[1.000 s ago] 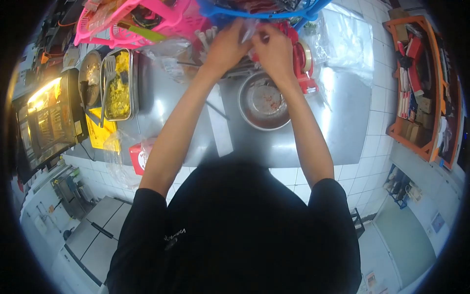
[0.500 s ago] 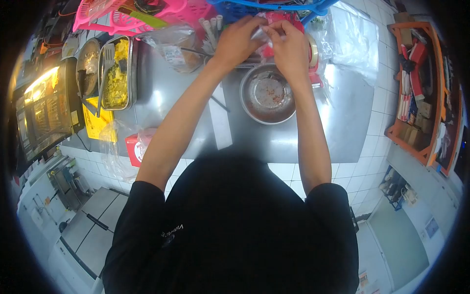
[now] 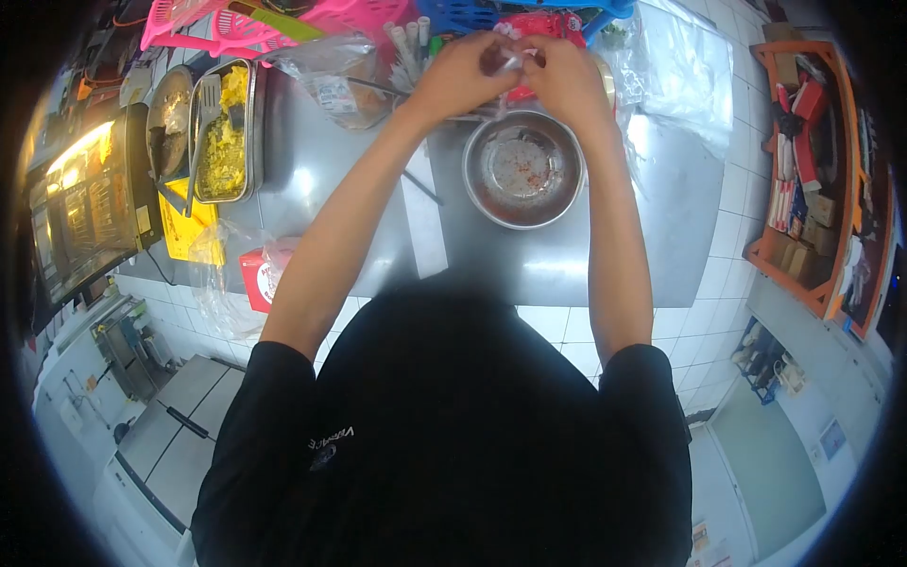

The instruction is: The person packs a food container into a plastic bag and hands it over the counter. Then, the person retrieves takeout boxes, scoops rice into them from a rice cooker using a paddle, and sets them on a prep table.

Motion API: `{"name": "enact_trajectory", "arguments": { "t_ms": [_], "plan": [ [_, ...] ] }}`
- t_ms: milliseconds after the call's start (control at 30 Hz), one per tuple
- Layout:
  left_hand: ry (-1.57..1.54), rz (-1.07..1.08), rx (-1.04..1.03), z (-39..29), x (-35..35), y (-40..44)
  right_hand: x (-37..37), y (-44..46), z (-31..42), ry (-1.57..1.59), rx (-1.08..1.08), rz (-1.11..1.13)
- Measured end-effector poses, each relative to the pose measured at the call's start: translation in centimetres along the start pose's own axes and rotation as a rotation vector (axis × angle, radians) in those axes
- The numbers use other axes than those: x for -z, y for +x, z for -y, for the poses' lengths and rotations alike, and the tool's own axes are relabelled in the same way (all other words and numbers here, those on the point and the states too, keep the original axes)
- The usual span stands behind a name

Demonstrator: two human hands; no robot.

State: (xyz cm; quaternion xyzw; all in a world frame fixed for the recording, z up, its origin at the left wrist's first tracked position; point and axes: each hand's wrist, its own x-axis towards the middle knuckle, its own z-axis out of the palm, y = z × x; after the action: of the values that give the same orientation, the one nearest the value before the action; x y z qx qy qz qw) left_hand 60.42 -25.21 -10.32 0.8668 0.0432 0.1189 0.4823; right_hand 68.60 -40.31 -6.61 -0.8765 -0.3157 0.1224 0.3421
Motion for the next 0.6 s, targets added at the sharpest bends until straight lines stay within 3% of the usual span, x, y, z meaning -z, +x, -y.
{"name": "enact_trajectory", "arguments": {
  "t_ms": [67,167,367,467,600],
  "plan": [
    [-0.007,-0.020,0.005,0.4,0.1,-0.4,0.2,-0.3,0.4,-0.110,-0.055,0.040],
    [0.003,-0.022,-0.012,-0.2,-0.1,-0.8,-0.9,0.5,-0.1,-0.009,-0.092,0.161],
    [0.146,-0.021,-0.053,-0.1,-0.8,-0.8,-2.6,0.5,-0.5,-0.072,-0.055,-0.121],
    [0.248,-0.003,-0.013,-1.3,-0.5,-0.6,-1.9,-0.2,0.4,0.174,-0.205,-0.169],
    [0.215,-0.026,-0.006,-1.2,-0.5,-0.4,-1.8,-0.3,-1.0,0.559,-0.281,-0.057]
  ]
}}
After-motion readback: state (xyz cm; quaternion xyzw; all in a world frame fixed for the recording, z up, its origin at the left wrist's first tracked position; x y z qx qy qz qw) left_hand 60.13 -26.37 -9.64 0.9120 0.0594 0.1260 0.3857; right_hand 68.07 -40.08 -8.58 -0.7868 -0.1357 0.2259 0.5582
